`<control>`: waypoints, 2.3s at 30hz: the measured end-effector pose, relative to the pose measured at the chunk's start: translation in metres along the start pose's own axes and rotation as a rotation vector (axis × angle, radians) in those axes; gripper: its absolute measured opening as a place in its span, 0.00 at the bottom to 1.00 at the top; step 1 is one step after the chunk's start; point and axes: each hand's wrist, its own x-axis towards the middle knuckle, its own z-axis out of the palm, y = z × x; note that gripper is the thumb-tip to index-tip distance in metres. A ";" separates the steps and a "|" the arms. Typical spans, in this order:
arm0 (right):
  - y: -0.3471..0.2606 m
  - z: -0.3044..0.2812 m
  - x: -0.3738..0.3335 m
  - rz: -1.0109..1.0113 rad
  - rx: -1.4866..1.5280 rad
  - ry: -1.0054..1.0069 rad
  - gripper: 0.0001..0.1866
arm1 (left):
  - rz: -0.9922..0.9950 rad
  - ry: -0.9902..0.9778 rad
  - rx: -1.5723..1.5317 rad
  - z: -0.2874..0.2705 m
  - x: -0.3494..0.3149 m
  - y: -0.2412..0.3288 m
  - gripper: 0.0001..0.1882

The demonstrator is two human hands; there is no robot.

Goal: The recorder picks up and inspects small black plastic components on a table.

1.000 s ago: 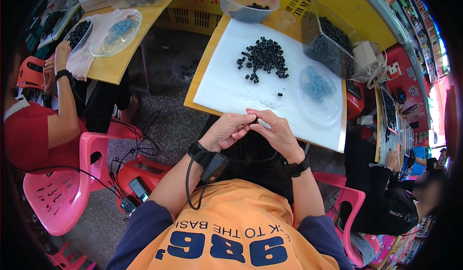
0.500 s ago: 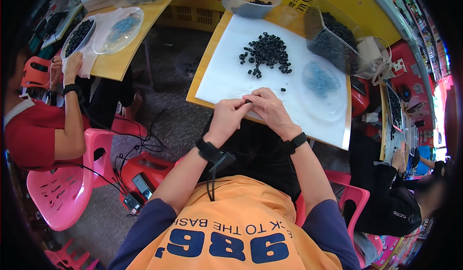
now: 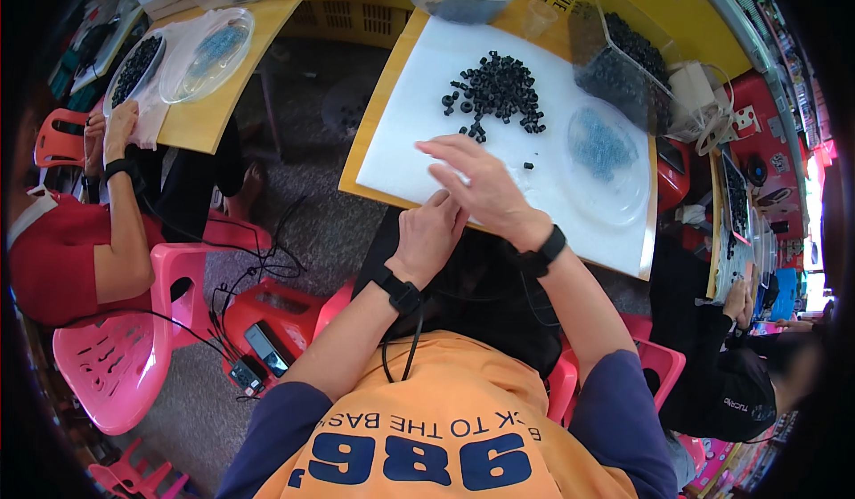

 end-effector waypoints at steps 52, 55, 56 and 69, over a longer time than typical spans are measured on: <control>-0.017 -0.023 -0.074 0.164 -0.074 0.016 0.11 | -1.004 -0.601 -1.379 -0.027 -0.001 0.003 0.16; 0.005 -0.072 -0.061 0.256 -0.131 0.046 0.12 | -0.966 -0.623 -1.511 -0.035 0.006 0.016 0.20; 0.003 -0.105 -0.045 0.368 -0.012 0.109 0.12 | -0.957 -0.611 -1.538 -0.036 0.007 0.015 0.22; 0.044 -0.120 0.019 0.297 -0.377 0.120 0.16 | -0.573 -0.345 -2.227 -0.020 0.010 -0.041 0.11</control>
